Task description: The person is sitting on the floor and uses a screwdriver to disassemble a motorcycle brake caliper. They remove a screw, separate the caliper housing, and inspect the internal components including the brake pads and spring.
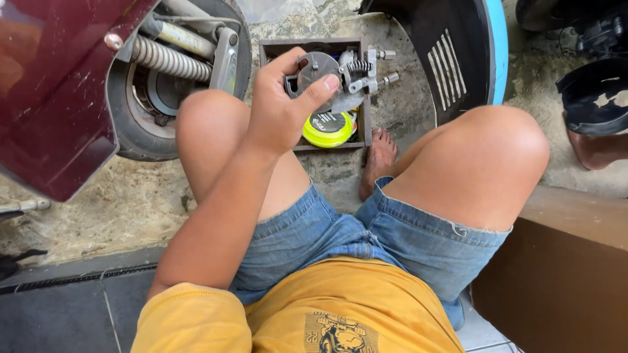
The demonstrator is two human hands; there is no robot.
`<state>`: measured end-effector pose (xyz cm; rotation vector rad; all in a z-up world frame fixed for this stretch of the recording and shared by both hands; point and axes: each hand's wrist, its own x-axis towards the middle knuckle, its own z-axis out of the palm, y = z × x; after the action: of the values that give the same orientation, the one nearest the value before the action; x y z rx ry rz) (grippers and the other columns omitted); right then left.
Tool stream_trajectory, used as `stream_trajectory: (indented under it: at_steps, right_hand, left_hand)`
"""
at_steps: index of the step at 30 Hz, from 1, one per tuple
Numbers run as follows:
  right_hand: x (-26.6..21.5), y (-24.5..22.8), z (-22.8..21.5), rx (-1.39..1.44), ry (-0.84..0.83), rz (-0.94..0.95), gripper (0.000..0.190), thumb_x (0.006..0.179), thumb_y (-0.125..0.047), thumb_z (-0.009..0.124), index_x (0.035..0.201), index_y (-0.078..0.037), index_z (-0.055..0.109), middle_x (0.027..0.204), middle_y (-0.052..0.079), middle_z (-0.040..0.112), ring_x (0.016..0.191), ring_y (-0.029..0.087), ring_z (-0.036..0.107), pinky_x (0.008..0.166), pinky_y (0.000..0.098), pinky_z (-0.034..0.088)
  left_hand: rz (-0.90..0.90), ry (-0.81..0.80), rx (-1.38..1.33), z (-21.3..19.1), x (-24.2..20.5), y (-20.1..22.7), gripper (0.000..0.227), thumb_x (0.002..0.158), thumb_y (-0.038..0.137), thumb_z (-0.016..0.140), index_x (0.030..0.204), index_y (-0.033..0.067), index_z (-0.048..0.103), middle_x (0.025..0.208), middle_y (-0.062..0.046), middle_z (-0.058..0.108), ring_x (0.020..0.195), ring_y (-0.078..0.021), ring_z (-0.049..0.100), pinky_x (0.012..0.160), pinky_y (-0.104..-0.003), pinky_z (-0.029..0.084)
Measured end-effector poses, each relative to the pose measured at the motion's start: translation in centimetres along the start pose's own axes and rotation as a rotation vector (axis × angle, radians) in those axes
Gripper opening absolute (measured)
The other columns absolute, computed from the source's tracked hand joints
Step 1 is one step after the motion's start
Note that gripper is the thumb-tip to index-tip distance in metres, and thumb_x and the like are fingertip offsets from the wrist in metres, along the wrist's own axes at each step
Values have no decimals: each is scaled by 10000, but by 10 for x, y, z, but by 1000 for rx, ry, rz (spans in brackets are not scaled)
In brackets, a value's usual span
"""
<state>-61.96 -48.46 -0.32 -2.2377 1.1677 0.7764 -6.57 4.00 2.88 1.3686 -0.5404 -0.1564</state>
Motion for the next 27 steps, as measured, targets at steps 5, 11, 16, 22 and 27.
stream_trajectory:
  at_steps: [5, 11, 16, 22, 27]
  right_hand:
    - [-67, -303, 46, -4, -25, -36, 204, 932, -173, 721, 1020, -60, 866, 850, 82, 910, 742, 202, 810, 803, 312, 628]
    - [-61, -536, -18, 37, 462, -1097, 184, 880, 107, 735, 1056, 105, 680, 1069, 180, 716, 826, 263, 630, 773, 333, 484]
    - [9, -614, -16, 326, 303, -1195, 153, 1083, 60, 618, 1221, 120, 648, 1029, 177, 673, 898, 215, 631, 800, 313, 533]
    - [82, -637, 20, 612, -19, -1269, 317, 1135, -117, 485, 915, 5, 678, 686, 114, 663, 646, 177, 680, 682, 323, 570]
    - [86, -650, 22, 679, -51, -1271, 180, 1072, -57, 601, 937, 29, 684, 716, 118, 671, 677, 153, 646, 711, 338, 564]
  left_hand:
    - [-2, -8, -120, -6, 10, 2, 68, 938, 103, 672, 961, 53, 631, 879, 12, 626, 801, -83, 509, 788, -222, 455]
    - [-21, 33, -166, -17, 24, -3, 73, 924, 107, 662, 897, 69, 606, 817, 23, 585, 754, -78, 467, 735, -205, 413]
    - [-13, 89, -164, -24, 29, -8, 75, 911, 122, 667, 924, 57, 630, 812, 23, 592, 741, -79, 464, 723, -206, 411]
    - [-24, 174, -157, -24, 40, -1, 220, 893, 192, 768, 754, 115, 616, 635, 39, 550, 672, -14, 453, 608, -181, 392]
    - [-49, 180, -133, -29, 50, -9, 241, 897, 189, 766, 737, 107, 605, 621, 27, 549, 688, -10, 460, 597, -179, 381]
